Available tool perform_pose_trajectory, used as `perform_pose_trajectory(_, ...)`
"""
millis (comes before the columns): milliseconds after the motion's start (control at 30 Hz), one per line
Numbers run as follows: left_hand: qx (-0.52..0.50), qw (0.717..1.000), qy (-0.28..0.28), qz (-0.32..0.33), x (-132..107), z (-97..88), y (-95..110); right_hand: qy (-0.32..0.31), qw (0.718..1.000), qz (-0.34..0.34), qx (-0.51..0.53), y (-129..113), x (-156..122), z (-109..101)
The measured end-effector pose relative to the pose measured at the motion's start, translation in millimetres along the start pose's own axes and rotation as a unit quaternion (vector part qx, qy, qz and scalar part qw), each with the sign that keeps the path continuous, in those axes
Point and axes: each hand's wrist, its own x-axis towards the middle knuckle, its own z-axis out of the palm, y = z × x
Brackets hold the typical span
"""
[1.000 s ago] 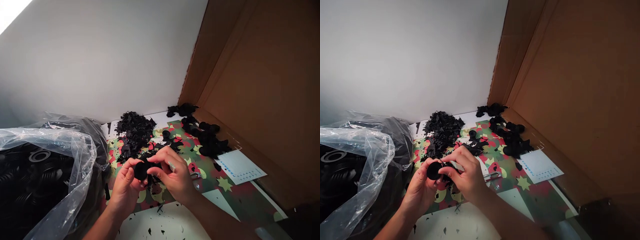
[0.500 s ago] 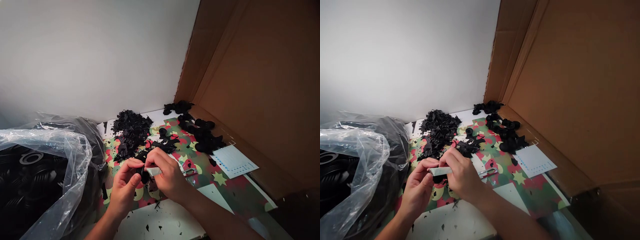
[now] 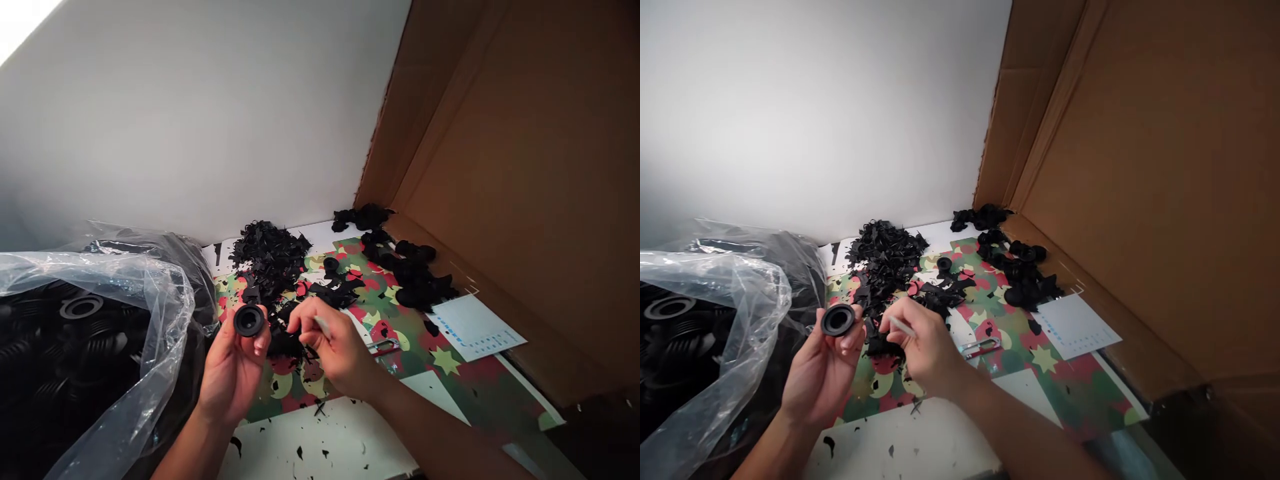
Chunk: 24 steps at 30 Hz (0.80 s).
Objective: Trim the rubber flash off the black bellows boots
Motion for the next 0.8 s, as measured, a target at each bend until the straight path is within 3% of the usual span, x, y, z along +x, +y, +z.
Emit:
perform_pose_trajectory(167, -0.010, 0.999, -0.015, -0.027, -4.0, 3.9, -3.5, 0.025, 0.996, 0.079, 0.042, 1.0, -0.6, -2.9)
perform_pose_trajectory(367, -0.001, 0.998, -0.045, -0.052, -7.0, 5.6, -6.5, -0.034, 0.999, -0.027, 0.011, -1.6, 0.1, -4.7)
perform_pose_trajectory(533, 0.009, 0.996, -0.065, -0.062, -8.7, 4.8, -9.2, -0.061, 0.997, -0.035, -0.014, -0.6, -1.9, -2.5)
perform_pose_trajectory(700, 0.033, 0.996, -0.076, -0.036, -9.5, 2.7, -11.1, -0.031, 0.999, 0.016, 0.012, -0.2, -6.8, -3.4)
perform_pose_trajectory(800, 0.044, 0.996, -0.077, -0.032, -9.6, 1.0, -12.7, 0.004, 1.000, -0.013, -0.026, -2.2, -6.8, -5.7)
